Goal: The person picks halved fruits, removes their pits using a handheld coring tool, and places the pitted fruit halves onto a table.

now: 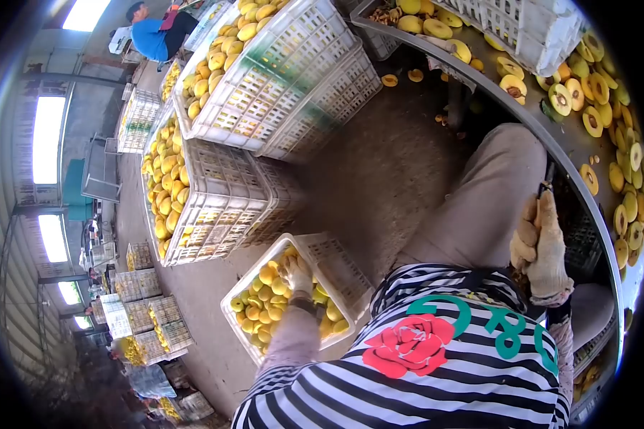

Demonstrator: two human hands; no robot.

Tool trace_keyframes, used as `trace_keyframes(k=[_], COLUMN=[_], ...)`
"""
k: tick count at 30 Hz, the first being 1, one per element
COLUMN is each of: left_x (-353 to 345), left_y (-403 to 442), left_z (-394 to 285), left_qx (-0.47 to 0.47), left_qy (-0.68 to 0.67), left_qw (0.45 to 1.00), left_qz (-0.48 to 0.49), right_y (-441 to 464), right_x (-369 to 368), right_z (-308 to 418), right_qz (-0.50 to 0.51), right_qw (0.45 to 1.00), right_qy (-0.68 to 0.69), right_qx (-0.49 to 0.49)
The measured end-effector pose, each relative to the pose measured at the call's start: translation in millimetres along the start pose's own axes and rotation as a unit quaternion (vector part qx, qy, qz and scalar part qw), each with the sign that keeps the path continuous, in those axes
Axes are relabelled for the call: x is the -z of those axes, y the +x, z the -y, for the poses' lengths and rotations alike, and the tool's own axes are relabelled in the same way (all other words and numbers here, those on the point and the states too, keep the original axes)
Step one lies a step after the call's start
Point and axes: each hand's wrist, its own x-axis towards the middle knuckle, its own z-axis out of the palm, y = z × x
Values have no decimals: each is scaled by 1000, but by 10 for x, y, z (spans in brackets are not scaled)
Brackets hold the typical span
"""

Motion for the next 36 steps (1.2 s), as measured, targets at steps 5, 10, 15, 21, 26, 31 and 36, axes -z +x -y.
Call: trace_keyframes(k=[5,10,15,21,26,31,36], left_x=[912,2146,2748,2252,2432,2461,2509], left_y=[296,-873,-2292,-3207,-3340,-3249,-3363], left_z=[-499,-2951,-4785,-6044,-5565,-4866,-4671], left_qx=[-126,-525,-793,-795,-610,-473,-347], left_qy=[198,-453,-376,-41,-336,-466,-586], left_qw=[971,717,473,459,383,386,383], left_qz=[50,-67,75,394,606,641,624], right_y=[-30,-432,-1079,-1104,-1160,-900,-782], right_x=[29,157,494,1154,1143,922,816], right_z=[13,583,860,624,858,766,685], right_qz=[39,-35,-135,-170,-169,-132,-95], right_qw=[993,883,907,843,890,917,952], right_qy=[-110,-439,-361,-446,-326,-330,-269], right_qx=[-11,162,172,248,271,180,112])
